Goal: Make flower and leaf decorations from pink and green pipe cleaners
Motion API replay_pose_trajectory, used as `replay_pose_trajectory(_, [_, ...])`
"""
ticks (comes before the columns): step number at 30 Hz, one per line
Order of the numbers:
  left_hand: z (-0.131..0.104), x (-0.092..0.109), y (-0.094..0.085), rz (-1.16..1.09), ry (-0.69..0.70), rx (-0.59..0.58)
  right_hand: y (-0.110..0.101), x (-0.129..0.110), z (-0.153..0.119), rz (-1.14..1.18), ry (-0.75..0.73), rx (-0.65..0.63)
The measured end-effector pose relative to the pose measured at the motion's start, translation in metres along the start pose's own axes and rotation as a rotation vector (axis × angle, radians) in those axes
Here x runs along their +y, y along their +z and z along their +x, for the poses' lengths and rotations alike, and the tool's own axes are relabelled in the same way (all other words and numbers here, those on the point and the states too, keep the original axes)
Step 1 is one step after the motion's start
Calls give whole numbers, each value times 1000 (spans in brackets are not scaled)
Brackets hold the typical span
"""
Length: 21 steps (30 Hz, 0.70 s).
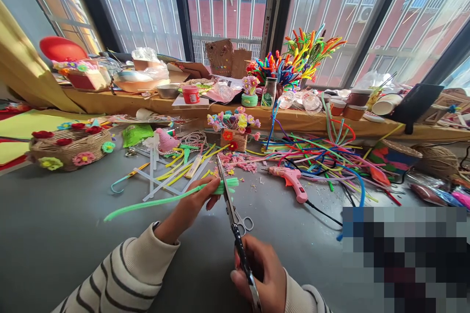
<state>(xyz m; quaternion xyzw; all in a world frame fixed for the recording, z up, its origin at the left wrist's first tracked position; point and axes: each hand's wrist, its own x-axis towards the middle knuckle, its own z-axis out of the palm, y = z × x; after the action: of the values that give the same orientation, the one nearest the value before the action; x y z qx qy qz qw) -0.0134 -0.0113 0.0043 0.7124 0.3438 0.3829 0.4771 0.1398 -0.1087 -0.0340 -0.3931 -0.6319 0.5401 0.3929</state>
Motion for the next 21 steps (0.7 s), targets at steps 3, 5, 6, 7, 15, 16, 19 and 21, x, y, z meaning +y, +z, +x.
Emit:
replay_pose_trajectory(3, [1, -4, 0, 8, -19, 7, 0, -3, 0, 17, -4, -22])
replay_pose_trajectory(5, [1, -6, 1, 6, -29, 18, 0, -4, 0, 34, -6, -28])
replay_pose_trajectory(6, [1, -7, 2, 1, -35, 21, 0, -4, 0, 39, -5, -27])
replay_pose_trajectory(7, [1, -8, 2, -5, -42, 21, 1, -4, 0, 37, -5, -23])
replay_pose_trajectory(15, [2, -6, 4, -108, -103, -4, 3, 1, 0, 31, 34, 10])
replay_pose_trajectory(16, [2, -5, 5, -152, -123, 5, 3, 1, 0, 26, 36, 13])
replay_pose_trajectory(19, [2, -5, 6, -259, -156, 28, 4, 1, 1, 25, 35, 17])
replay_pose_trajectory(21, [2, -5, 7, -264, -147, 30, 5, 1, 1, 39, 27, 8])
